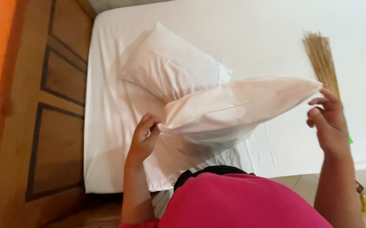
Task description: The recorder is making a bed, which involves putting on pillowcases and folding a brown blanket.
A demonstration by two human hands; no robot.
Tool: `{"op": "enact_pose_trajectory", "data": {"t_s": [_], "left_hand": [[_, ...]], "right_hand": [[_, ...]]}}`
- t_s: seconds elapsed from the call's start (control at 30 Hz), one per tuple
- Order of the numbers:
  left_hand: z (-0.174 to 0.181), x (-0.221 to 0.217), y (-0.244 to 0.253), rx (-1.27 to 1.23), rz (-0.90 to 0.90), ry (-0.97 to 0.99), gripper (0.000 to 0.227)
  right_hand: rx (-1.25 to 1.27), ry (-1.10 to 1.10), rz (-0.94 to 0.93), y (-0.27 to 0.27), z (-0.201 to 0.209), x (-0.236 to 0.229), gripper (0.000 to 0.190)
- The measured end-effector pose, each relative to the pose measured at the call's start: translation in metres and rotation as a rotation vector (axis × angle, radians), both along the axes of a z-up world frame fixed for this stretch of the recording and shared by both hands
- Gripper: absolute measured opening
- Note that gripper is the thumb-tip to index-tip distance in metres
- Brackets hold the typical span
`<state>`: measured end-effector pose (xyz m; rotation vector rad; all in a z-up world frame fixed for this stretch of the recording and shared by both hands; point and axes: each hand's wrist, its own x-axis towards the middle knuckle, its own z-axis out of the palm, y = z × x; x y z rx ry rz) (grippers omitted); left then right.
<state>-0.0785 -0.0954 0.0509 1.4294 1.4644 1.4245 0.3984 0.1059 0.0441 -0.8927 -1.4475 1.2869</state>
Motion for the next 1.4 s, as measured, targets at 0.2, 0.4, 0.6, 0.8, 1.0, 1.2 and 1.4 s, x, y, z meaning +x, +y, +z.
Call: {"op": "enact_pose_trajectory", "data": {"t_s": [0.2, 0.4, 0.6, 0.8, 1.0, 1.2, 1.4], "left_hand": [[0.0, -0.013, -0.01, -0.034, 0.024, 0.024, 0.016], [0.013, -0.016, -0.015, -0.084, 0.067, 0.093, 0.011], [0.032, -0.014, -0.017, -0.217, 0.132, 0.157, 0.003], [-0.003, -0.018, -0.009, -0.206, 0.123, 0.072, 0.016], [-0.04, -0.045, 0.041, -0.043, 0.417, -0.448, 0.037], [0.013, -0.032, 0.066, 0.171, 0.611, -0.71, 0.047], [0.084, -0.023, 0.081, 0.17, 0.493, -0.382, 0.053]], "right_hand": [[-0.03, -0.066, -0.074, 0.021, 0.015, -0.027, 0.045], [0.03, -0.157, -0.07, 0.042, 0.022, -0.052, 0.029], [-0.01, -0.142, -0.025, 0.046, 0.009, -0.045, 0.011], [-0.079, -0.003, 0.02, 0.034, 0.017, -0.046, 0.015], [-0.159, -0.036, -0.05, 0.03, 0.009, -0.071, 0.026], [-0.038, -0.116, -0.028, 0.04, 0.038, -0.066, 0.037], [0.037, 0.066, -0.252, 0.057, 0.03, -0.076, 0.041]]}}
